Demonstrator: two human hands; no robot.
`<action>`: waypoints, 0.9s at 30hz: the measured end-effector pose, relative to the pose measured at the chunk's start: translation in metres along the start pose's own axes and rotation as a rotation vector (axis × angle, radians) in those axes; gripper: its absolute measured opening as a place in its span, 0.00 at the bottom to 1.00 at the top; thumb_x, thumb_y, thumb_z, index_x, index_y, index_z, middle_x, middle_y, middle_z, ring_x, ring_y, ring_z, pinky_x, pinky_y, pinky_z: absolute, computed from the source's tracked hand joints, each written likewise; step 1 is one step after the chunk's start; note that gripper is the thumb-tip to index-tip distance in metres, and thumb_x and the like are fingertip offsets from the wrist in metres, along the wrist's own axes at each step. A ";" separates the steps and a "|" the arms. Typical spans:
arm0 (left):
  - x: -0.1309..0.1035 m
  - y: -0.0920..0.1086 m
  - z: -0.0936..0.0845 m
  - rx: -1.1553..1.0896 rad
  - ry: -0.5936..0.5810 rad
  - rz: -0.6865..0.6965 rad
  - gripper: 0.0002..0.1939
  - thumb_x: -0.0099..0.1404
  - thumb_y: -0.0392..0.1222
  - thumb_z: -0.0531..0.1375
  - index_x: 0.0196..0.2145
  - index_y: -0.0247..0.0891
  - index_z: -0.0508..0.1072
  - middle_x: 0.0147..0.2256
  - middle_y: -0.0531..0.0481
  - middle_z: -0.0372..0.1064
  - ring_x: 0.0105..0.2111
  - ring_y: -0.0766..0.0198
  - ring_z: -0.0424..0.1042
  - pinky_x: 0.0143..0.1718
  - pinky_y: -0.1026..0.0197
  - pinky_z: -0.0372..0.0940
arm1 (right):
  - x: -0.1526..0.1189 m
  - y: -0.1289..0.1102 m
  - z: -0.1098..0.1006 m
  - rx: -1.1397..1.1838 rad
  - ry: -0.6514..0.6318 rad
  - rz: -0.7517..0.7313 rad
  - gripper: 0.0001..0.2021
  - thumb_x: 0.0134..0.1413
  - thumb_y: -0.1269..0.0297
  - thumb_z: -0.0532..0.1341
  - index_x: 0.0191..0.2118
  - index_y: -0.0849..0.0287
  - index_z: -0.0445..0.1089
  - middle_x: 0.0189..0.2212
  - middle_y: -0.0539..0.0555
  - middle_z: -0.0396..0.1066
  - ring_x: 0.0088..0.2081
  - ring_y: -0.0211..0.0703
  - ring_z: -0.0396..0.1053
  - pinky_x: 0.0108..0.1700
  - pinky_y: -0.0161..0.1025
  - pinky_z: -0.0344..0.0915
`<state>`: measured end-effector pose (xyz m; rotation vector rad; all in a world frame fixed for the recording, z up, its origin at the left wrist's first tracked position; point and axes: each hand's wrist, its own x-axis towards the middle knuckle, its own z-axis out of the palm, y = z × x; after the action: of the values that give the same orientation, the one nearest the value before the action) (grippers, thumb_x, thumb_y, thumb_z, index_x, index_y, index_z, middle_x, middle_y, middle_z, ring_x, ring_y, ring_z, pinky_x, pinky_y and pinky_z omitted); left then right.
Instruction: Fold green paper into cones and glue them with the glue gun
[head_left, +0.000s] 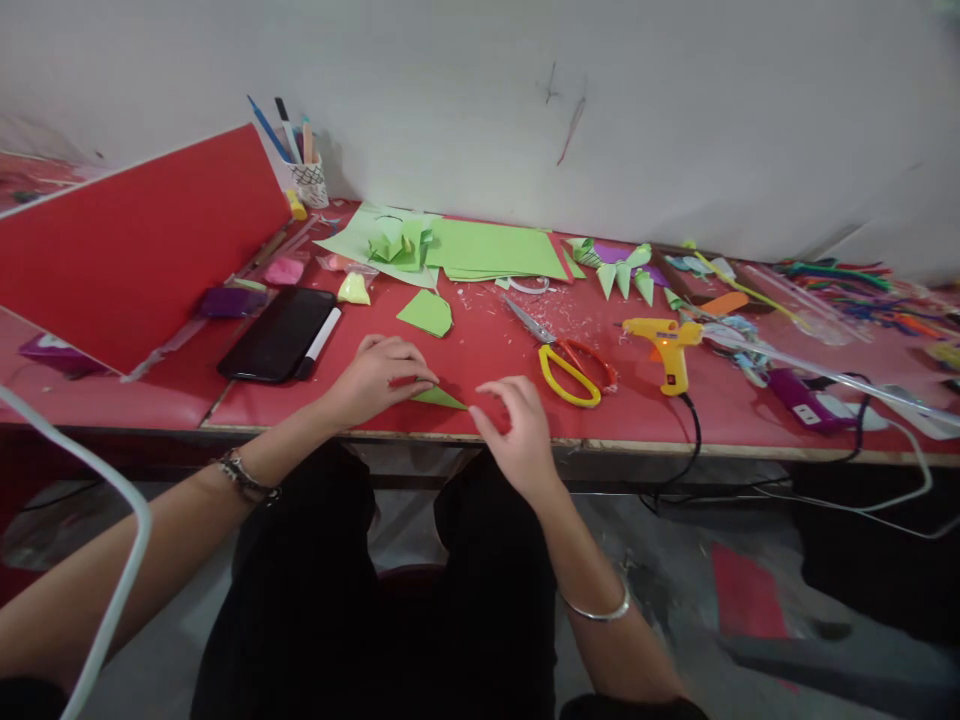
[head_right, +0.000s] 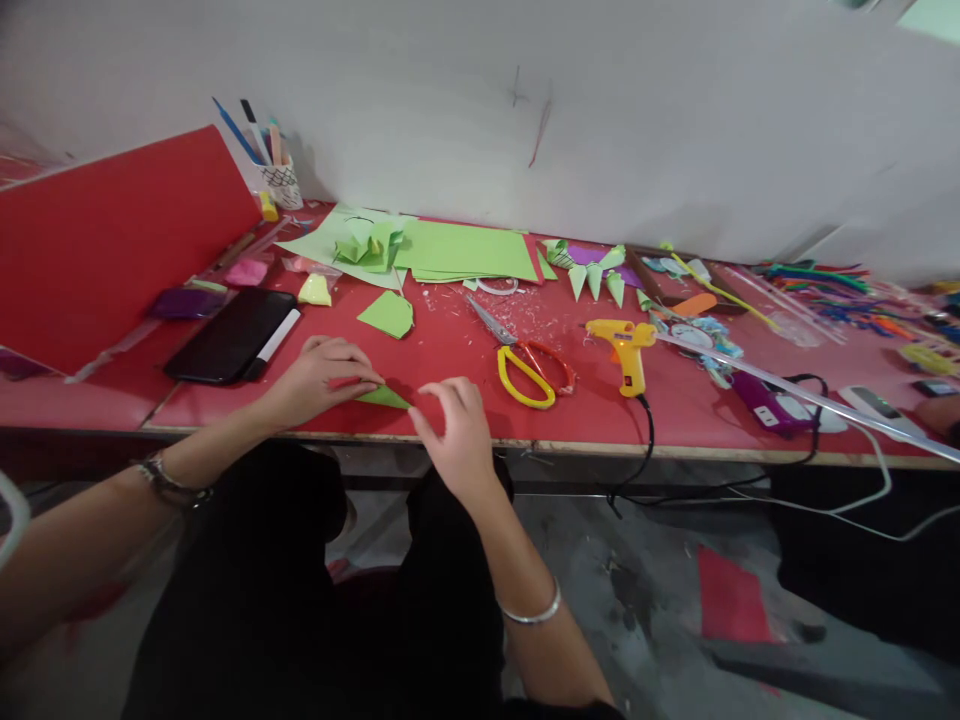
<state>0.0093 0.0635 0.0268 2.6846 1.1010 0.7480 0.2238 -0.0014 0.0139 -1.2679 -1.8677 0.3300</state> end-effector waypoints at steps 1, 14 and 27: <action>0.001 0.001 0.001 0.004 0.010 -0.016 0.10 0.63 0.47 0.54 0.33 0.44 0.74 0.33 0.53 0.70 0.35 0.65 0.66 0.40 0.57 0.48 | 0.004 -0.003 0.008 0.015 -0.031 0.005 0.08 0.54 0.63 0.55 0.40 0.57 0.65 0.35 0.54 0.63 0.40 0.43 0.62 0.43 0.40 0.61; -0.011 0.011 0.009 0.203 0.078 -0.075 0.13 0.62 0.47 0.55 0.45 0.46 0.69 0.47 0.47 0.62 0.43 0.58 0.62 0.43 0.55 0.52 | 0.021 0.004 0.034 -0.109 -0.071 0.101 0.05 0.52 0.66 0.56 0.32 0.57 0.69 0.32 0.53 0.65 0.37 0.44 0.62 0.40 0.40 0.60; -0.051 0.051 0.027 0.342 -0.118 0.001 0.33 0.64 0.54 0.48 0.61 0.33 0.48 0.59 0.41 0.50 0.58 0.55 0.51 0.60 0.52 0.35 | 0.021 0.000 0.037 -0.229 -0.022 0.122 0.07 0.53 0.63 0.56 0.31 0.57 0.69 0.32 0.55 0.65 0.37 0.46 0.61 0.40 0.43 0.60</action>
<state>0.0238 -0.0072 -0.0006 2.9595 1.2993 0.4247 0.1925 0.0248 0.0010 -1.5415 -1.8916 0.1990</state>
